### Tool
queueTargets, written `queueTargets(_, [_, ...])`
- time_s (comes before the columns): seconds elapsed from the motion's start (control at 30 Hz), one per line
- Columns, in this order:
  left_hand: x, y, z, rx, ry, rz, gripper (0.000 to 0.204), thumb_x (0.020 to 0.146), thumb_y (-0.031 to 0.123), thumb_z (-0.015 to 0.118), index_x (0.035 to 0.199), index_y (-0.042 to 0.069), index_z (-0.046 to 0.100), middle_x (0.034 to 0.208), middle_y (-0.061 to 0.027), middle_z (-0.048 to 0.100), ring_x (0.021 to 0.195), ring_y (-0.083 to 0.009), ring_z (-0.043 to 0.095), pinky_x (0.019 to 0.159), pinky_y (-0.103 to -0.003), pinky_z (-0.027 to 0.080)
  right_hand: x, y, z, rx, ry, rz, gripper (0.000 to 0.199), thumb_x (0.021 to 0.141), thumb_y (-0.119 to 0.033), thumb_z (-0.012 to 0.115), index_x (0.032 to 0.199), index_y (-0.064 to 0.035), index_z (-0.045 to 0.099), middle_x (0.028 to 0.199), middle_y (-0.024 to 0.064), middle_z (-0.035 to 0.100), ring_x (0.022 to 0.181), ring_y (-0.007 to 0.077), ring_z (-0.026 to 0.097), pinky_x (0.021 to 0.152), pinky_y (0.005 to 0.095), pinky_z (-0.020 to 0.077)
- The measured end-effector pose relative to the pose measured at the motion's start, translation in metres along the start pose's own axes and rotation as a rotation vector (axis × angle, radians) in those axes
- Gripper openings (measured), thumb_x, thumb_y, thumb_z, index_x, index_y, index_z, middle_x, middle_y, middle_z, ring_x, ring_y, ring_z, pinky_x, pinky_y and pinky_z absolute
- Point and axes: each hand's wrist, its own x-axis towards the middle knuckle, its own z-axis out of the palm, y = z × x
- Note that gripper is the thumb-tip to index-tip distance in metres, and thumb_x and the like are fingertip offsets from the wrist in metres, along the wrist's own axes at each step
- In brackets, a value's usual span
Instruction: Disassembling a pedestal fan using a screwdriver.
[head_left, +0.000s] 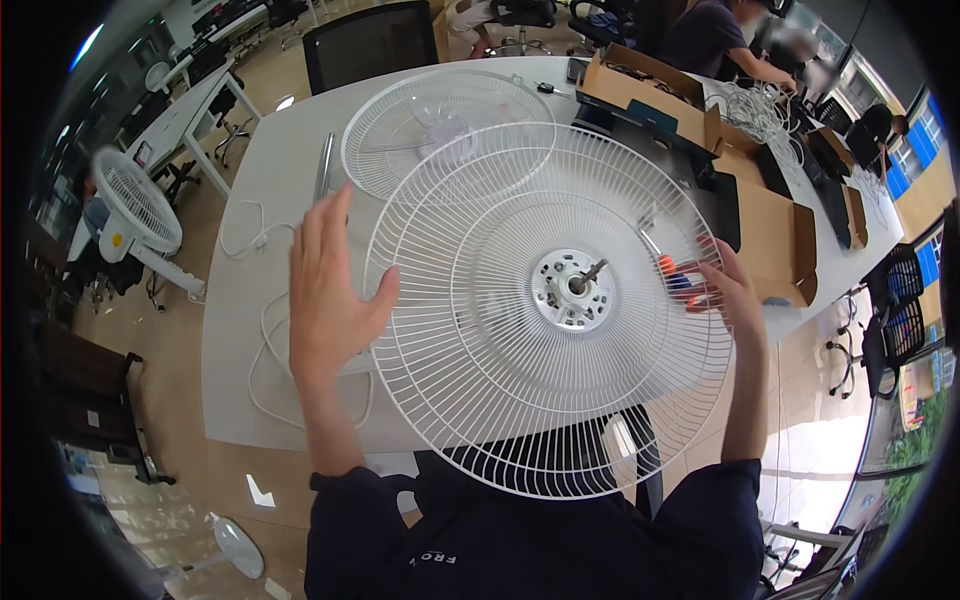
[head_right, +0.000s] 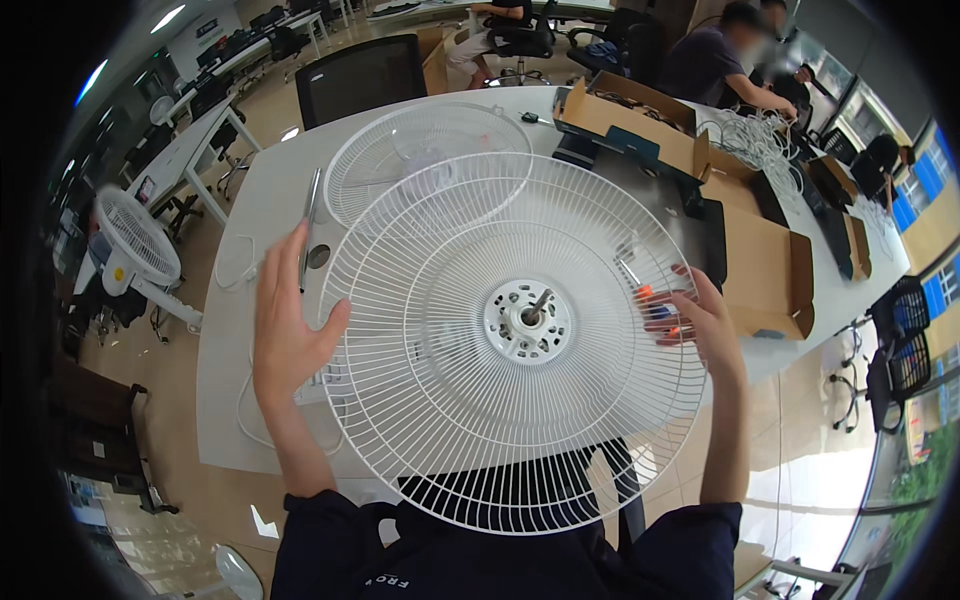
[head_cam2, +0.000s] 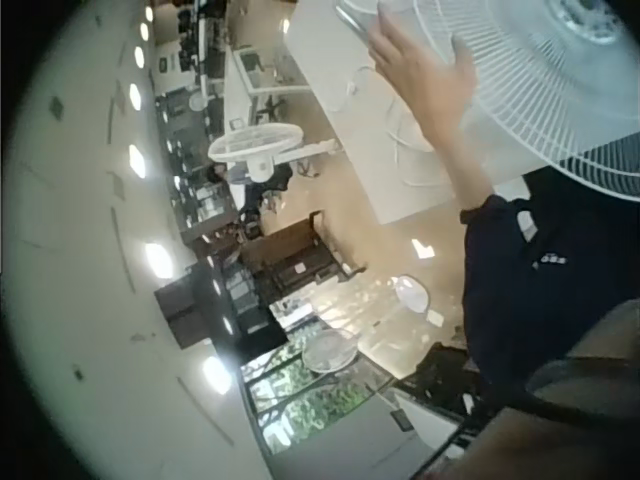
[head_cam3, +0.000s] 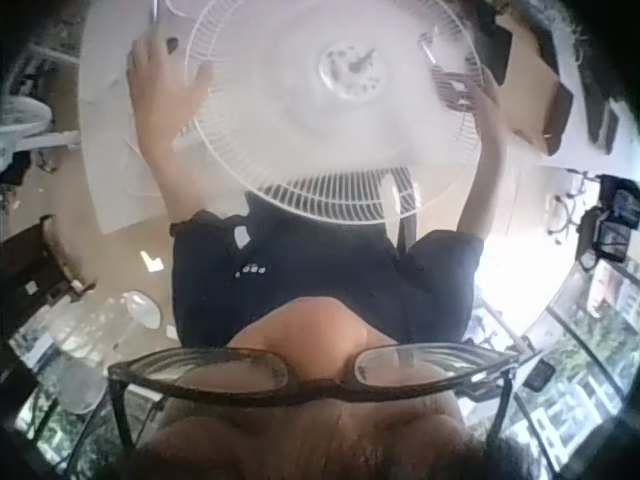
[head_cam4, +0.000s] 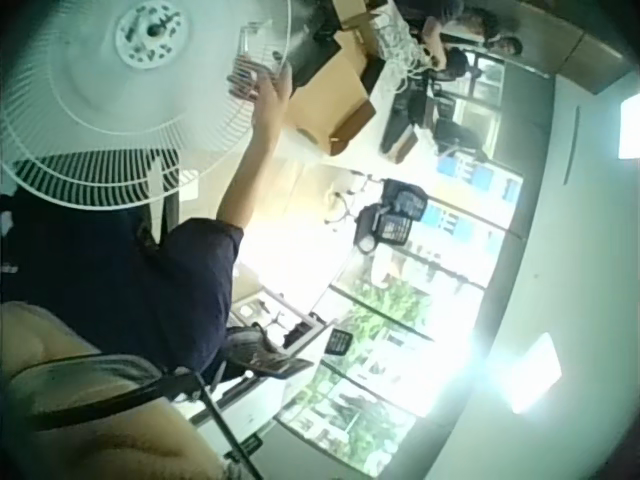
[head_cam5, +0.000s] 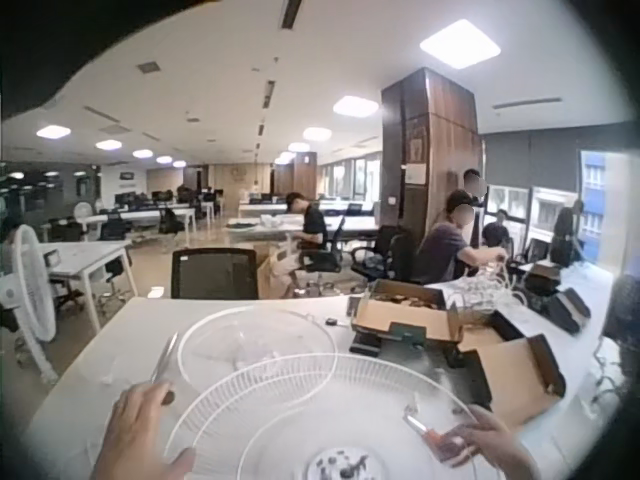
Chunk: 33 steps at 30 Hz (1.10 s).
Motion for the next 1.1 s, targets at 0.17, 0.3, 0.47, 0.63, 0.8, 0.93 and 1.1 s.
queueTargets(0.17, [0.052,0.078,0.034,0.295,-0.686,0.397,0.077,0.076,0.023,0.083,0.142,0.001,0.052,0.135,-0.0164,0.055,0.127,-0.0286,0.053,0.108,-0.042,0.043,0.002,0.001,0.007,0.073,0.075,-0.066,0.043,0.1,-0.007,0.053,0.143,-0.0043,0.048,0.104,0.0153,0.071,0.074,0.0255,0.075,0.053,0.0321,0.0587])
queueTargets(0.3, [0.081,0.063,0.1,0.077,-0.827,0.497,0.069,0.074,0.029,0.085,0.133,0.001,0.061,0.124,-0.0135,0.058,0.122,-0.0267,0.055,0.102,-0.039,0.048,0.001,0.0,0.008,0.119,0.086,-0.101,0.042,0.1,-0.009,0.051,0.142,-0.0044,0.049,0.103,0.0161,0.072,0.071,0.0257,0.075,0.05,0.0305,0.0588])
queueTargets(0.47, [0.085,0.07,0.109,-0.005,-1.013,0.51,0.059,0.074,0.03,0.086,0.122,0.001,0.068,0.113,-0.0112,0.061,0.11,-0.0254,0.061,0.094,-0.038,0.05,-0.002,0.001,0.011,0.13,0.092,-0.087,0.042,0.102,-0.016,0.047,0.142,-0.0057,0.05,0.106,0.019,0.073,0.072,0.0275,0.076,0.052,0.0305,0.0587])
queueTargets(0.63, [0.078,0.061,0.125,-0.09,-0.792,0.701,0.05,0.072,0.029,0.087,0.112,0.002,0.072,0.104,-0.0075,0.064,0.095,-0.0242,0.066,0.085,-0.038,0.052,-0.005,0.002,0.013,0.408,0.077,-0.018,0.049,0.1,-0.031,0.049,0.141,-0.0032,0.051,0.11,0.0202,0.074,0.078,0.0278,0.076,0.059,0.0306,0.0597])
queueTargets(0.8, [0.069,0.06,0.134,-0.124,-0.694,0.565,0.042,0.072,0.032,0.087,0.092,0.0,0.068,0.095,-0.0091,0.064,0.083,-0.0232,0.064,0.076,-0.036,0.052,-0.008,0.005,0.018,0.317,0.105,-0.081,0.051,0.1,-0.033,0.049,0.139,-0.0016,0.051,0.108,0.0187,0.074,0.081,0.0267,0.076,0.06,0.0291,0.0592])
queueTargets(0.93, [0.064,0.065,0.141,-0.059,-0.592,0.397,0.047,0.071,0.038,0.088,0.078,0.001,0.059,0.087,-0.0094,0.063,0.078,-0.0216,0.06,0.071,-0.034,0.051,-0.008,0.004,0.018,0.321,0.118,-0.089,0.05,0.099,-0.033,0.048,0.138,-0.0021,0.052,0.107,0.018,0.075,0.081,0.0265,0.077,0.059,0.0281,0.0586])
queueTargets(1.1, [0.073,0.064,0.126,-0.068,-0.701,0.477,0.053,0.07,0.042,0.089,0.088,0.001,0.06,0.089,-0.0078,0.057,0.08,-0.0201,0.06,0.069,-0.032,0.05,-0.012,0.003,0.02,0.329,0.122,-0.057,0.049,0.099,-0.033,0.048,0.137,-0.0024,0.054,0.107,0.0175,0.075,0.08,0.0263,0.077,0.059,0.028,0.0585])
